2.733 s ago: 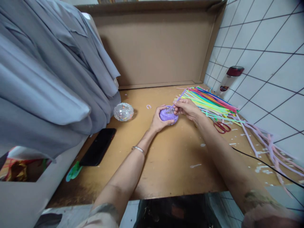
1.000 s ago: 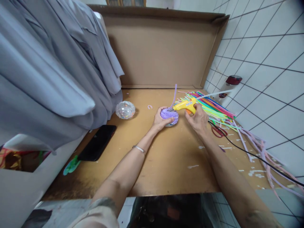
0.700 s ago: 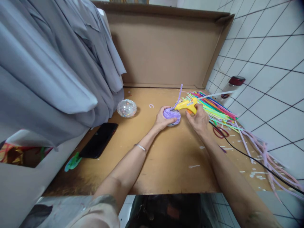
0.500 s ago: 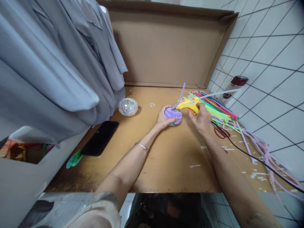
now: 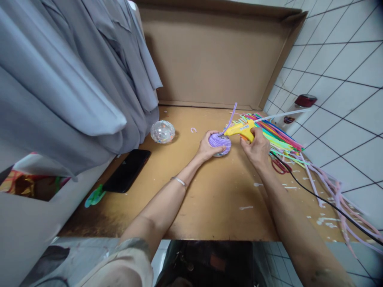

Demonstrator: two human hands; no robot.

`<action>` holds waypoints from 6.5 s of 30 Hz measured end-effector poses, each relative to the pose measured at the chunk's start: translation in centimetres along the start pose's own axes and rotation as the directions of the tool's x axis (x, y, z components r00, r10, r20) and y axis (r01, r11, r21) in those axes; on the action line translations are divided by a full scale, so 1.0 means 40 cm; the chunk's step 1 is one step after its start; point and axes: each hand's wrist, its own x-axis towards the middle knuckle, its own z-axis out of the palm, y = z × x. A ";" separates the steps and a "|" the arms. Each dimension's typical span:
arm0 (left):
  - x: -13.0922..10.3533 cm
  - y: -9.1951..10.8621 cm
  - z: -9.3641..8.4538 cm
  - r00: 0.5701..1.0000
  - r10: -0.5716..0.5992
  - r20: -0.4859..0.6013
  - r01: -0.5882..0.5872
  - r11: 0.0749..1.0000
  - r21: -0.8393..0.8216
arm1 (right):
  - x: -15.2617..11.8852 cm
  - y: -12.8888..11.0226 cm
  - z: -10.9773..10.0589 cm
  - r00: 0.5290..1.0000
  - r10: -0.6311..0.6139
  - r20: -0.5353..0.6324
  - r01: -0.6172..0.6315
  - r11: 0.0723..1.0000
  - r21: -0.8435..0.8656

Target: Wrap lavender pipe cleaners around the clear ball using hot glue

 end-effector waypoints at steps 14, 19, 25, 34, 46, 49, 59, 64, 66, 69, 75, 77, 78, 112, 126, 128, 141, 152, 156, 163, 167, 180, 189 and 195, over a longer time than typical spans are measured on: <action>0.003 -0.005 0.001 1.000 0.025 0.002 -0.025 1.000 0.005 | 0.002 -0.002 -0.005 1.000 0.005 0.003 -0.005 1.000 -0.021; 0.002 -0.005 0.002 1.000 0.023 0.001 -0.023 1.000 -0.007 | 0.001 -0.003 -0.008 1.000 0.002 0.003 -0.002 1.000 -0.027; 0.003 -0.007 0.001 1.000 0.021 -0.006 -0.021 1.000 0.003 | 0.003 -0.005 -0.006 0.999 0.037 0.015 -0.036 0.999 -0.021; 0.004 -0.009 -0.001 1.000 0.025 -0.006 -0.025 1.000 0.001 | 0.012 0.001 0.012 0.974 0.195 0.111 -0.196 0.981 -0.007; -0.003 0.012 -0.008 1.000 0.024 0.001 -0.024 0.999 0.034 | 0.024 0.092 0.046 0.879 0.451 0.151 -0.449 0.892 -0.055; -0.005 0.008 -0.006 0.999 0.040 0.016 -0.040 0.999 0.035 | 0.008 0.103 0.051 0.846 0.505 0.170 -0.473 0.859 -0.198; -0.013 0.006 0.003 0.989 0.127 0.082 -0.132 0.989 0.065 | -0.020 0.097 0.059 0.849 0.461 0.260 -0.354 0.860 -0.368; -0.015 0.007 -0.002 0.982 0.156 0.104 -0.166 0.981 0.102 | -0.017 0.085 0.051 0.918 0.352 0.184 -0.274 0.897 -0.348; -0.014 0.005 -0.003 0.979 0.170 0.112 -0.183 0.976 0.116 | -0.012 0.074 0.050 0.966 0.212 0.147 -0.183 0.965 -0.189; -0.013 0.002 -0.001 0.970 0.209 0.122 -0.225 0.965 0.138 | -0.008 0.040 0.056 0.997 0.022 0.077 -0.035 0.984 0.174; -0.011 0.000 0.013 0.932 0.326 0.158 -0.356 0.905 0.231 | -0.024 -0.043 0.066 0.989 -0.015 0.148 -0.061 0.868 0.494; -0.012 0.000 0.016 0.918 0.360 0.168 -0.393 0.883 0.256 | -0.026 -0.054 0.063 0.980 0.025 0.197 -0.123 0.856 0.502; -0.013 0.001 0.017 0.912 0.373 0.171 -0.407 0.875 0.263 | -0.026 -0.056 0.060 0.975 0.041 0.219 -0.148 0.854 0.499; -0.018 0.008 0.030 0.881 0.423 0.213 -0.472 0.812 0.342 | -0.006 -0.080 0.006 0.914 0.086 0.396 -0.245 0.895 0.373; -0.020 0.015 0.024 0.877 0.423 0.229 -0.479 0.812 0.333 | -0.006 -0.051 0.028 0.917 0.089 0.389 -0.305 0.787 0.537; -0.018 0.014 0.022 0.872 0.428 0.236 -0.487 0.808 0.332 | -0.001 -0.050 0.019 0.901 0.091 0.424 -0.346 0.741 0.576; -0.018 0.015 0.016 0.884 0.399 0.245 -0.462 0.827 0.319 | 0.001 -0.032 0.019 0.905 -0.007 0.425 -0.326 0.631 0.704; -0.013 0.006 0.004 0.878 0.380 0.292 -0.457 0.847 0.271 | 0.000 -0.030 0.034 0.874 0.042 0.485 -0.422 0.560 0.713; -0.009 0.002 -0.003 0.879 0.366 0.306 -0.458 0.826 0.329 | -0.003 -0.028 0.042 0.877 0.040 0.478 -0.416 0.559 0.717; -0.008 0.001 -0.007 0.879 0.370 0.301 -0.462 0.817 0.346 | -0.006 -0.031 0.052 0.888 0.058 0.456 -0.408 0.556 0.724; -0.007 -0.002 -0.009 0.877 0.371 0.307 -0.463 0.823 0.328 | -0.008 -0.037 0.045 0.882 0.050 0.469 -0.413 0.561 0.717; -0.001 -0.005 -0.014 0.858 0.390 0.335 -0.483 0.835 0.265 | -0.006 -0.035 0.045 0.867 0.048 0.496 -0.446 0.521 0.728; 0.004 0.011 -0.026 0.877 0.293 0.381 -0.416 0.860 0.295 | -0.011 -0.026 0.069 0.879 0.077 0.470 -0.440 0.511 0.739; 0.001 0.014 -0.031 0.860 0.320 0.397 -0.451 0.840 0.301 | -0.017 -0.027 0.073 0.880 0.080 0.469 -0.438 0.523 0.732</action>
